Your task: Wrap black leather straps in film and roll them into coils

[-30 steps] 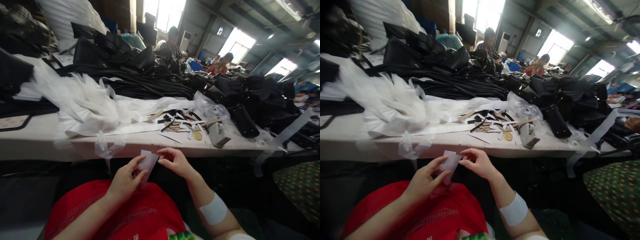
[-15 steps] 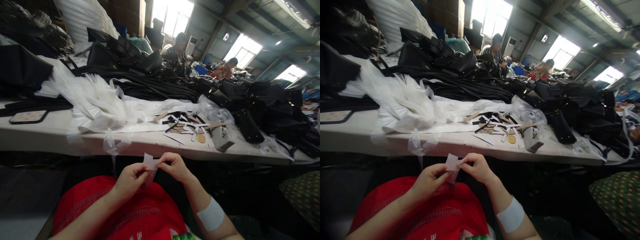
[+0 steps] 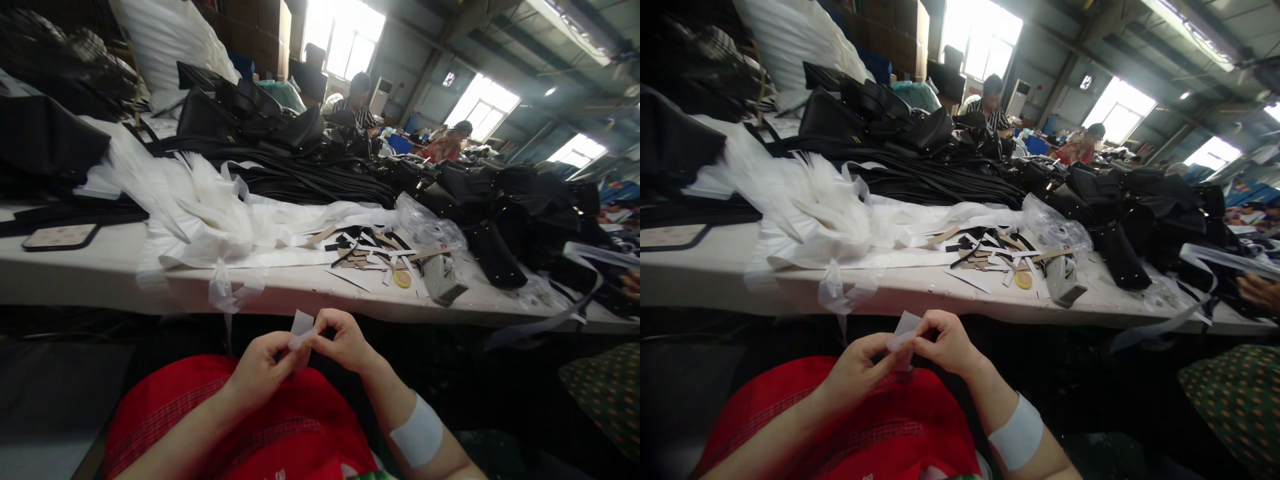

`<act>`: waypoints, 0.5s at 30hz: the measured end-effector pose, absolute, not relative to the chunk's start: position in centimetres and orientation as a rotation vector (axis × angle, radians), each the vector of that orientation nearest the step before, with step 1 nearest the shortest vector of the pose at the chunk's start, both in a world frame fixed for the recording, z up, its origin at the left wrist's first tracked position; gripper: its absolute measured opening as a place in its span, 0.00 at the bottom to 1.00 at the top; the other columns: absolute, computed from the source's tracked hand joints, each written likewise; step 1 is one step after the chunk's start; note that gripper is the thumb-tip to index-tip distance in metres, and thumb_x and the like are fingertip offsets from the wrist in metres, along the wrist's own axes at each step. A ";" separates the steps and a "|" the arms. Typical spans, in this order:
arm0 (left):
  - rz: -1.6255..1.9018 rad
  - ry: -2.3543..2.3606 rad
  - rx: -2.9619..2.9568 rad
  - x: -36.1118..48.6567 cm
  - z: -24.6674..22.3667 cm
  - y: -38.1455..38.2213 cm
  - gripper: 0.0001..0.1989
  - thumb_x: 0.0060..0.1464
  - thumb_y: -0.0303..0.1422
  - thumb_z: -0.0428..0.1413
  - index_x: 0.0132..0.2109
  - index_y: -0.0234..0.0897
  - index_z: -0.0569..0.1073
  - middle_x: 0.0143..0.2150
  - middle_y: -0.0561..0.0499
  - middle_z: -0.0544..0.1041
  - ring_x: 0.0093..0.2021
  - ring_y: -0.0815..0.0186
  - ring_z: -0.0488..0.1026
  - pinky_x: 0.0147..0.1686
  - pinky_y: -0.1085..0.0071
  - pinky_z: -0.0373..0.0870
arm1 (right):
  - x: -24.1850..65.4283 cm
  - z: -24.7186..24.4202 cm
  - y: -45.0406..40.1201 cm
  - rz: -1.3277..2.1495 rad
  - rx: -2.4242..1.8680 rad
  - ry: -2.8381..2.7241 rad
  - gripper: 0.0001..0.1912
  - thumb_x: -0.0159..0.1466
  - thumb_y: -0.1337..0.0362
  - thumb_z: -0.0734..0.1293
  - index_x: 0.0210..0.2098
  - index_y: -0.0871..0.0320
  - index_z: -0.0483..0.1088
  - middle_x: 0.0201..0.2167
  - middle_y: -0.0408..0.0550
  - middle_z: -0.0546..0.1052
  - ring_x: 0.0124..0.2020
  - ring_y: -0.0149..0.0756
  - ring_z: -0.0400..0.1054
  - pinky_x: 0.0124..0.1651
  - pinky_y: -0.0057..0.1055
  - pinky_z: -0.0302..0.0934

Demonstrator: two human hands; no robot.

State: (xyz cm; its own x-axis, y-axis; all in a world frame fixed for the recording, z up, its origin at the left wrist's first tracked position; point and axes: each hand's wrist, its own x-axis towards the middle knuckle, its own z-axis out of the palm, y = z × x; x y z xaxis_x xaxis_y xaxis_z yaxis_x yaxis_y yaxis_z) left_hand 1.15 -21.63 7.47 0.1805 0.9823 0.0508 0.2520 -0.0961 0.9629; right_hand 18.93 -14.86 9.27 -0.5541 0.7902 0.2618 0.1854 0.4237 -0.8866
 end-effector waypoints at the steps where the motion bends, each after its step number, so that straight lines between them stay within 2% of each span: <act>1: 1.002 1.237 1.529 1.1 7.5 -21.6 0.19 0.60 0.42 0.53 0.26 0.35 0.74 0.24 0.52 0.74 0.26 0.67 0.70 0.28 0.74 0.64 | 18.8 9.4 -14.9 1.136 -0.816 -2.005 0.13 0.56 0.57 0.73 0.25 0.59 0.70 0.23 0.41 0.71 0.25 0.28 0.62 0.30 0.26 0.57; 4: 0.998 1.240 1.521 1.0 7.9 -21.6 0.18 0.60 0.41 0.53 0.26 0.35 0.74 0.24 0.52 0.75 0.26 0.67 0.70 0.29 0.74 0.65 | 18.6 9.8 -15.0 1.170 -0.784 -2.054 0.12 0.57 0.56 0.73 0.27 0.58 0.72 0.25 0.43 0.71 0.27 0.29 0.63 0.31 0.26 0.58; 7: 0.963 1.204 1.523 0.9 8.3 -21.7 0.19 0.60 0.41 0.53 0.26 0.35 0.74 0.24 0.52 0.75 0.26 0.67 0.70 0.30 0.74 0.66 | 18.5 10.3 -15.2 1.183 -0.788 -2.046 0.16 0.58 0.56 0.71 0.21 0.58 0.68 0.22 0.42 0.69 0.25 0.29 0.62 0.30 0.26 0.56; 9: 0.962 1.193 1.522 0.8 8.3 -21.8 0.19 0.60 0.42 0.53 0.26 0.35 0.74 0.24 0.52 0.74 0.27 0.67 0.70 0.29 0.74 0.66 | 18.4 10.4 -15.1 1.192 -0.812 -2.032 0.17 0.56 0.55 0.73 0.21 0.58 0.68 0.22 0.41 0.69 0.26 0.29 0.62 0.31 0.27 0.57; 11: 1.013 1.219 1.523 0.7 8.2 -21.9 0.19 0.60 0.42 0.53 0.26 0.35 0.74 0.24 0.52 0.73 0.26 0.67 0.69 0.29 0.74 0.65 | 18.4 10.0 -14.9 1.239 -0.855 -1.954 0.15 0.54 0.52 0.74 0.27 0.58 0.71 0.27 0.43 0.72 0.29 0.31 0.64 0.34 0.28 0.60; 13: 1.065 1.255 1.538 0.6 7.9 -22.0 0.18 0.60 0.41 0.52 0.26 0.36 0.74 0.24 0.52 0.74 0.27 0.67 0.70 0.29 0.75 0.66 | 18.2 9.1 -14.4 1.330 -0.974 -1.761 0.22 0.55 0.47 0.72 0.38 0.58 0.73 0.33 0.47 0.75 0.31 0.32 0.66 0.36 0.29 0.61; 15: 1.078 1.272 1.583 0.3 7.4 -21.9 0.17 0.60 0.41 0.52 0.28 0.37 0.75 0.26 0.52 0.75 0.28 0.66 0.71 0.30 0.75 0.67 | 17.8 7.9 -13.9 1.521 -1.107 -1.533 0.30 0.57 0.39 0.66 0.41 0.60 0.72 0.35 0.50 0.75 0.30 0.32 0.67 0.33 0.28 0.61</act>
State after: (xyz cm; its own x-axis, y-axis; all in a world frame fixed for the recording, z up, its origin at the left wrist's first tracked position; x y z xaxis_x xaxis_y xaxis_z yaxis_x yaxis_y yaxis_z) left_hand 0.35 -21.93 7.40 0.1242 0.9844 0.1244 0.2844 -0.1555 0.9460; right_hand 17.79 -13.85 7.86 -0.3901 0.9166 -0.0875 0.0945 -0.0547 -0.9940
